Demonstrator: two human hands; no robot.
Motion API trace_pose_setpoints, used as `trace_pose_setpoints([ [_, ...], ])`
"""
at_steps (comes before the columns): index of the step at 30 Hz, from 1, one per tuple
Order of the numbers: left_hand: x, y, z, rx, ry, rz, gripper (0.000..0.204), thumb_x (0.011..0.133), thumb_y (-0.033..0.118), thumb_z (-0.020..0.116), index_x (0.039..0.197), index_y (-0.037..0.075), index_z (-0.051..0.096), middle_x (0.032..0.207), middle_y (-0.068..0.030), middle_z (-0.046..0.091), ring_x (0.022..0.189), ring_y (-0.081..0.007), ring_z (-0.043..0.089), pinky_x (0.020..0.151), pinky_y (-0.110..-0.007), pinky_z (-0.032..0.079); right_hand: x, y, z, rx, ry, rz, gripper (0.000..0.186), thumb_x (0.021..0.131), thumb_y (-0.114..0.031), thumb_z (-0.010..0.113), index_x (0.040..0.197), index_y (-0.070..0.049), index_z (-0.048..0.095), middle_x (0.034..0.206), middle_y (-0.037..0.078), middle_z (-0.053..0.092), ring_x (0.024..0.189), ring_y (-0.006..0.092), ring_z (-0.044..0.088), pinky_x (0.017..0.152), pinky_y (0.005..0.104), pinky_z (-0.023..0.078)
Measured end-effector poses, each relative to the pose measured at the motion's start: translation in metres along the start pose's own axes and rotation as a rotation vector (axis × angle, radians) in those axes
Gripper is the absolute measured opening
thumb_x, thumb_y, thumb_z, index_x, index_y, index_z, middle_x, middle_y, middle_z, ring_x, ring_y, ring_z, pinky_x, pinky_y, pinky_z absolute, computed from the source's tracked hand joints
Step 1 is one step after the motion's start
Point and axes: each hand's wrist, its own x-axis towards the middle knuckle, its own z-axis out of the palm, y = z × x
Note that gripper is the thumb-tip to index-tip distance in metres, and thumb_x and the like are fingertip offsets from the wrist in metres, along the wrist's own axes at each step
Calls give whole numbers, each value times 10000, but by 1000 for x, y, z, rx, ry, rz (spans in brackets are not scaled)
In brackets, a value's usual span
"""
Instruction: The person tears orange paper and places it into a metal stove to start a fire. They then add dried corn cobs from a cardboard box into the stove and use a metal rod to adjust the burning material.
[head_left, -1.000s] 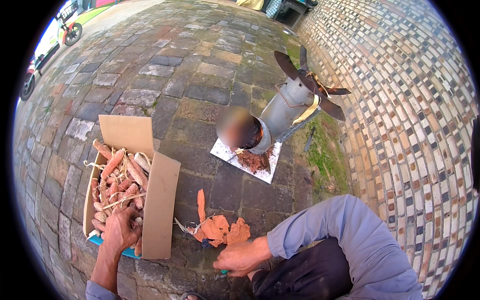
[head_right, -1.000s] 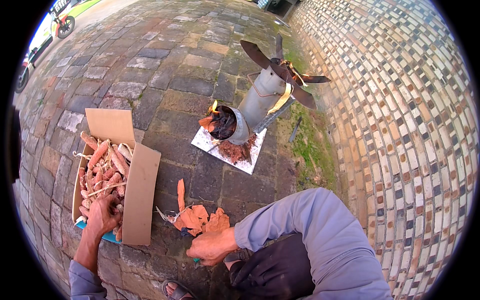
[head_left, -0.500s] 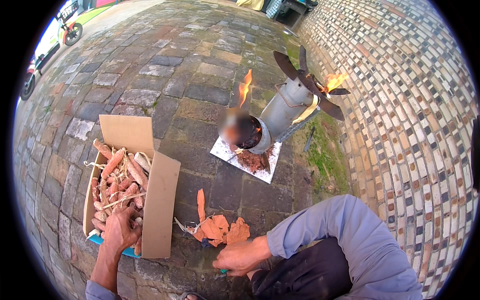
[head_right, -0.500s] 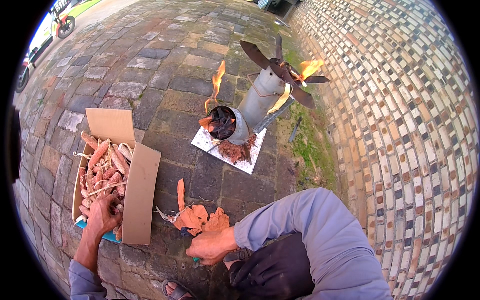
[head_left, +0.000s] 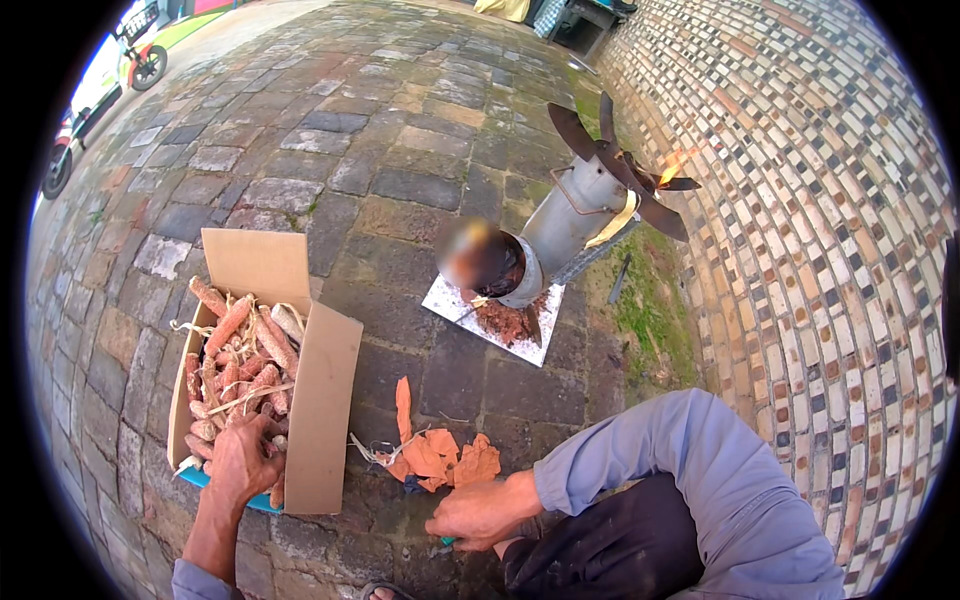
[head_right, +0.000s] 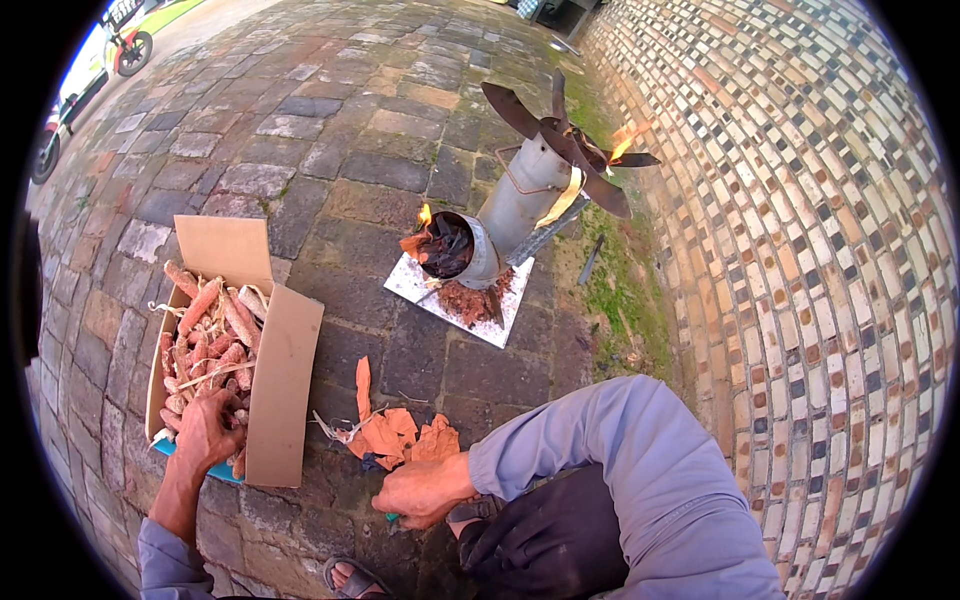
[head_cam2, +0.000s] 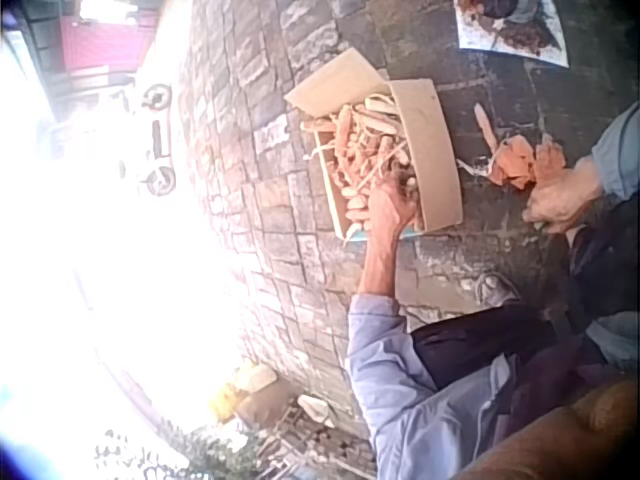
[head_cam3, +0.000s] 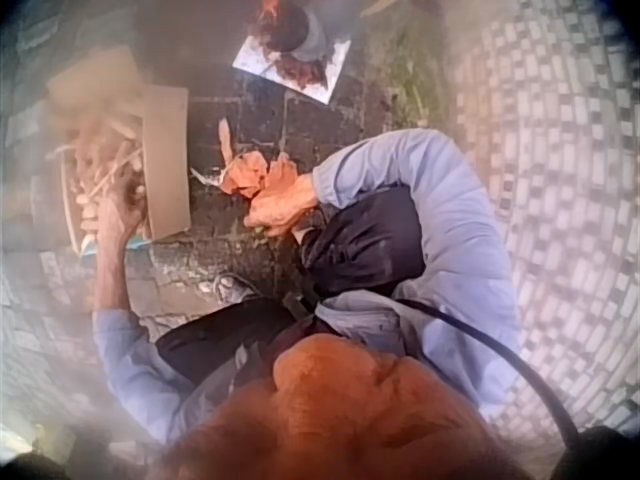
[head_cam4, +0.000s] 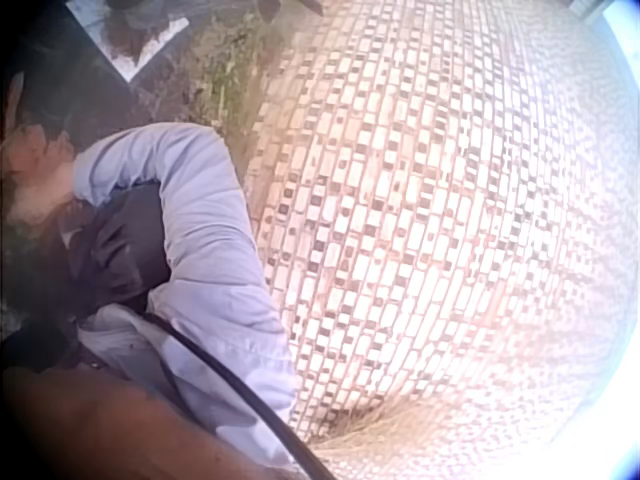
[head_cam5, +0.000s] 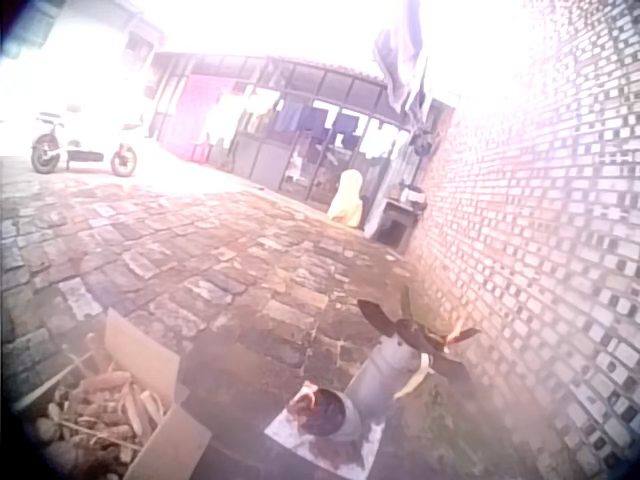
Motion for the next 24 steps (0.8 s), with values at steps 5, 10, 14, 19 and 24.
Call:
trace_pose_setpoints([
  [5,0,6,-2,39,-15,-26,306,667,169,751,920,3,709,891,-197,697,864,-362,668,844,-479,500,-1,0,0,-5,3,6,284,784,-165,690,919,66,595,799,266,649,833,465,650,694,543,508],
  [10,-1,2,0,34,-44,-80,313,662,194,766,917,20,717,892,-190,695,883,-364,667,877,-503,486,-1,-1,0,-10,-5,16,289,787,-177,694,906,64,590,798,265,648,833,461,649,694,543,507],
  [14,-2,1,2,56,-12,-63,315,662,208,776,914,28,718,881,-182,697,885,-365,668,892,-523,474,-1,-3,-1,-17,-10,17,293,789,-184,694,898,66,586,796,265,647,830,460,649,694,542,507],
  [19,-1,-2,4,70,2,-21,311,661,197,778,906,16,713,852,-182,694,854,-361,672,848,-495,498,-1,1,1,-17,-23,21,288,788,-179,691,896,68,588,794,264,648,824,461,649,693,540,507],
  [24,0,-19,13,104,51,80,302,648,162,784,884,-8,701,814,-192,686,766,-343,675,707,-405,534,-1,0,1,-56,-60,23,297,769,-154,696,957,37,570,835,227,649,832,443,652,674,526,508],
])
